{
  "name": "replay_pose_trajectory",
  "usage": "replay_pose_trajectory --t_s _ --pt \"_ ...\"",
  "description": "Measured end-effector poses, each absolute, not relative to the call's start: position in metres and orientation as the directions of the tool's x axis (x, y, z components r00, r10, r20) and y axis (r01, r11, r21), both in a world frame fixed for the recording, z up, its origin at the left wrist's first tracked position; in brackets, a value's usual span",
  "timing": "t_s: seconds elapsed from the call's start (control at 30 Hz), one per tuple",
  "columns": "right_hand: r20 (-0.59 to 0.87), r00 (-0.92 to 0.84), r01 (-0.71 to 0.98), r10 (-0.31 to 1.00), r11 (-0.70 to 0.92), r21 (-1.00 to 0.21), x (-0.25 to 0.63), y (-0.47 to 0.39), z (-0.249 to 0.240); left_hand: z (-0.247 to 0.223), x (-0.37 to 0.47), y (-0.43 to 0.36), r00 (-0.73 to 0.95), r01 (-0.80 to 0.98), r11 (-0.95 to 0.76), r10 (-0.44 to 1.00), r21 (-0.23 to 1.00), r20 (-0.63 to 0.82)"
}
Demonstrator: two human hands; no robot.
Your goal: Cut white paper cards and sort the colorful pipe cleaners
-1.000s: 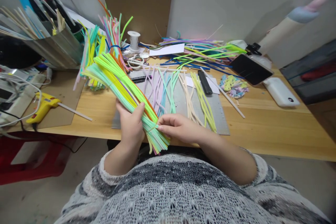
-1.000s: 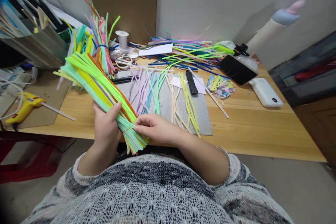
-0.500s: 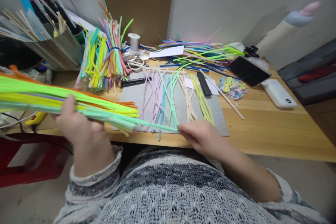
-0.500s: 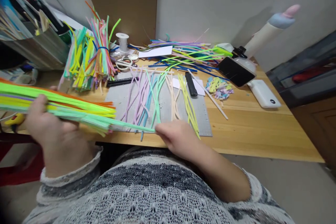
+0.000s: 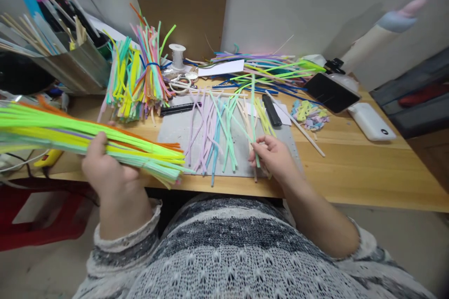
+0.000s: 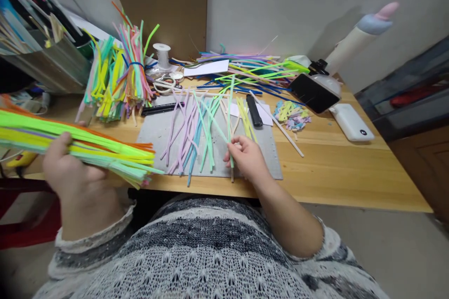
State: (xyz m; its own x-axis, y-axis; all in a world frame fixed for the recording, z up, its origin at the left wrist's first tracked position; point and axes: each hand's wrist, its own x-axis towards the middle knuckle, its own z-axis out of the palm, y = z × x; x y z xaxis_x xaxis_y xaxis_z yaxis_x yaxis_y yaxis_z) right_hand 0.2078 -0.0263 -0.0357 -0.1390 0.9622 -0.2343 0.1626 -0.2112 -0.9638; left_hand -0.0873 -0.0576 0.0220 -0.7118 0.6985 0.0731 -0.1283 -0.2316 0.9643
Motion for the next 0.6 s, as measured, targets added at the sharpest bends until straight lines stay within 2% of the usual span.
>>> replay_pose_trajectory --t_s 0.1,0.2,0.37,0.47,0.6 --pt "-0.215 -0.101 0.224 0.971 -0.188 -0.956 0.195 -0.016 -0.038 0.012 -0.081 -0.056 -0.695 -0.139 -0.216 0.716 0.966 0.06" --pt "-0.191 -0.09 0.357 0.977 -0.148 -0.922 0.189 -0.015 -0.042 0.001 -0.071 -0.054 -0.699 -0.169 -0.216 0.714 0.962 0.038" --pt "-0.09 -0.135 0.529 0.987 -0.005 -0.849 0.188 -0.02 -0.046 -0.005 -0.068 -0.05 -0.806 -0.274 -0.332 0.591 0.902 -0.027" --pt "-0.064 -0.182 0.652 0.981 0.072 -0.755 0.187 -0.02 -0.046 -0.001 -0.067 -0.049 -0.822 -0.298 -0.353 0.567 0.887 -0.051" --pt "-0.116 -0.299 0.787 0.947 0.177 -0.59 0.183 -0.021 -0.04 0.002 -0.061 -0.05 -0.813 -0.353 -0.322 0.571 0.879 -0.117"
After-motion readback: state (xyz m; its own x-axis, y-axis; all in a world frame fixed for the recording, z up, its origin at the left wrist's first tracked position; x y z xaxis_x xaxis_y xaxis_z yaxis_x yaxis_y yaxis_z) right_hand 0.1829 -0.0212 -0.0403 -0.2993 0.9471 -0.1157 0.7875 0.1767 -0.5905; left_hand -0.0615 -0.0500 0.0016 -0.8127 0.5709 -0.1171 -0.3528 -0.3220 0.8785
